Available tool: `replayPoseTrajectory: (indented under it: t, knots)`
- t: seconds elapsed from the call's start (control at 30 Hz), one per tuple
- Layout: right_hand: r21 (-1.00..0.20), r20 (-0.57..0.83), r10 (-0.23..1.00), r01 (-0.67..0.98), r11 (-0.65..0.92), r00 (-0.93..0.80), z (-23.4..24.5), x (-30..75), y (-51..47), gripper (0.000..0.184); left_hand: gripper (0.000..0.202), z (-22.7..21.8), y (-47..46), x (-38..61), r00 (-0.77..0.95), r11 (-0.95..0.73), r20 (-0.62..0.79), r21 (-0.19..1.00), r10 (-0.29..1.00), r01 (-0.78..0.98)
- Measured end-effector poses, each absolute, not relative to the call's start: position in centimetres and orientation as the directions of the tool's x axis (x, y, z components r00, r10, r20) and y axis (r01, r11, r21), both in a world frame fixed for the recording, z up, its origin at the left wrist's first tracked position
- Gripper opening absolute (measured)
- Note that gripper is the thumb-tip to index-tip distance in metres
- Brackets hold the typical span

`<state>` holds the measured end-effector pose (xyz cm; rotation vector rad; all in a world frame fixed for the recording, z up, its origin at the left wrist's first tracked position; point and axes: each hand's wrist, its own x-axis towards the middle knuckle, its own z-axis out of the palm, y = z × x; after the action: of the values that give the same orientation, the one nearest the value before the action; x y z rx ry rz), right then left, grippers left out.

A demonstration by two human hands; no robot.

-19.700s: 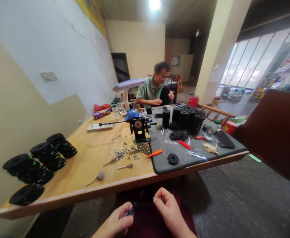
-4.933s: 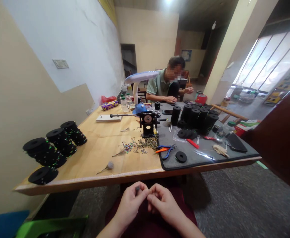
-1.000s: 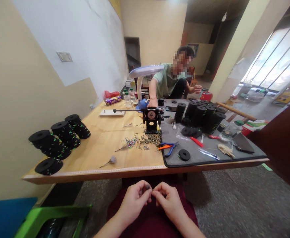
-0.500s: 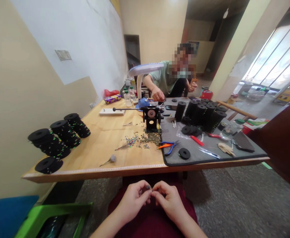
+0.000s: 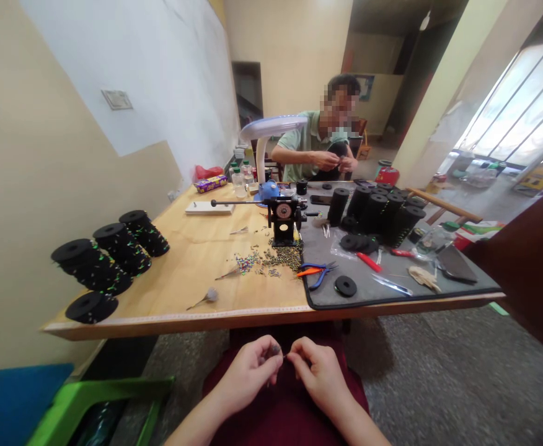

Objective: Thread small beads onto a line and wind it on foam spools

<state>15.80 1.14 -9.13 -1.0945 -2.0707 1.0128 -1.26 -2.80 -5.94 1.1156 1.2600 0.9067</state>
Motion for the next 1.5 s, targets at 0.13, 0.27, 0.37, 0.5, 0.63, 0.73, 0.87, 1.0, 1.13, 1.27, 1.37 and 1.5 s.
replayPoseTrajectory:
  t: [0.13,0.27,0.37,0.5,0.63,0.73,0.87,1.0,1.13,1.27,1.37,1.5]
  knots:
    - [-0.776,0.189,0.849,0.455,0.437,-0.493,-9.1,15.9,1.1,0.014,0.011,-6.0,-2.9,-1.0,0.089,0.196,-0.205,0.975,0.975,0.102]
    - [-0.726,0.213,0.834,0.489,0.484,-0.51,-9.3,15.9,1.0,0.014,0.007,-6.7,-2.8,-0.9,0.032,0.166,-0.171,0.979,0.985,0.117]
    - [-0.699,0.216,0.825,0.508,0.504,-0.522,-9.4,15.8,0.9,0.015,0.005,-6.9,-2.6,-0.8,0.013,0.186,-0.188,0.979,0.982,0.088]
    - [-0.683,0.222,0.82,0.516,0.517,-0.528,-9.3,15.6,0.9,0.014,0.005,-6.7,-2.5,-0.7,-0.039,0.146,-0.142,0.978,0.989,0.149]
    - [-0.717,0.208,0.815,0.482,0.504,-0.542,-9.3,15.6,0.8,0.013,0.009,-6.8,-2.5,-0.6,-0.059,0.161,-0.151,0.962,0.987,0.221]
    - [-0.763,0.195,0.822,0.444,0.47,-0.535,-9.3,15.6,0.8,0.012,0.012,-7.0,-2.5,-0.7,-0.067,0.168,-0.156,0.952,0.986,0.256]
    - [-0.812,0.179,0.842,0.406,0.419,-0.509,-9.1,15.6,0.9,0.009,0.013,-6.8,-2.5,-0.9,-0.075,0.149,-0.133,0.952,0.988,0.268]
    - [-0.829,0.164,0.825,0.377,0.413,-0.541,-8.9,15.5,1.0,0.012,0.012,-6.6,-2.5,-1.0,-0.047,0.145,-0.14,0.981,0.989,0.132]
    - [-0.824,0.159,0.819,0.384,0.418,-0.551,-9.0,15.2,0.9,0.013,0.013,-6.9,-2.5,-0.8,-0.024,0.171,-0.17,0.984,0.985,0.048]
    - [-0.86,0.137,0.855,0.369,0.353,-0.5,-8.8,14.9,0.8,0.011,0.014,-7.3,-2.2,-1.0,-0.098,0.152,-0.148,0.988,0.984,0.036]
    - [-0.905,0.1,0.882,0.326,0.273,-0.46,-8.8,15.0,0.9,0.012,0.016,-7.6,-1.9,-1.7,-0.174,0.15,-0.143,0.988,0.974,0.024]
    - [-0.981,-0.049,0.907,0.19,0.035,-0.417,-9.2,15.1,1.1,0.012,0.02,-7.9,-1.8,-2.5,-0.221,0.185,-0.185,0.983,0.958,-0.017]
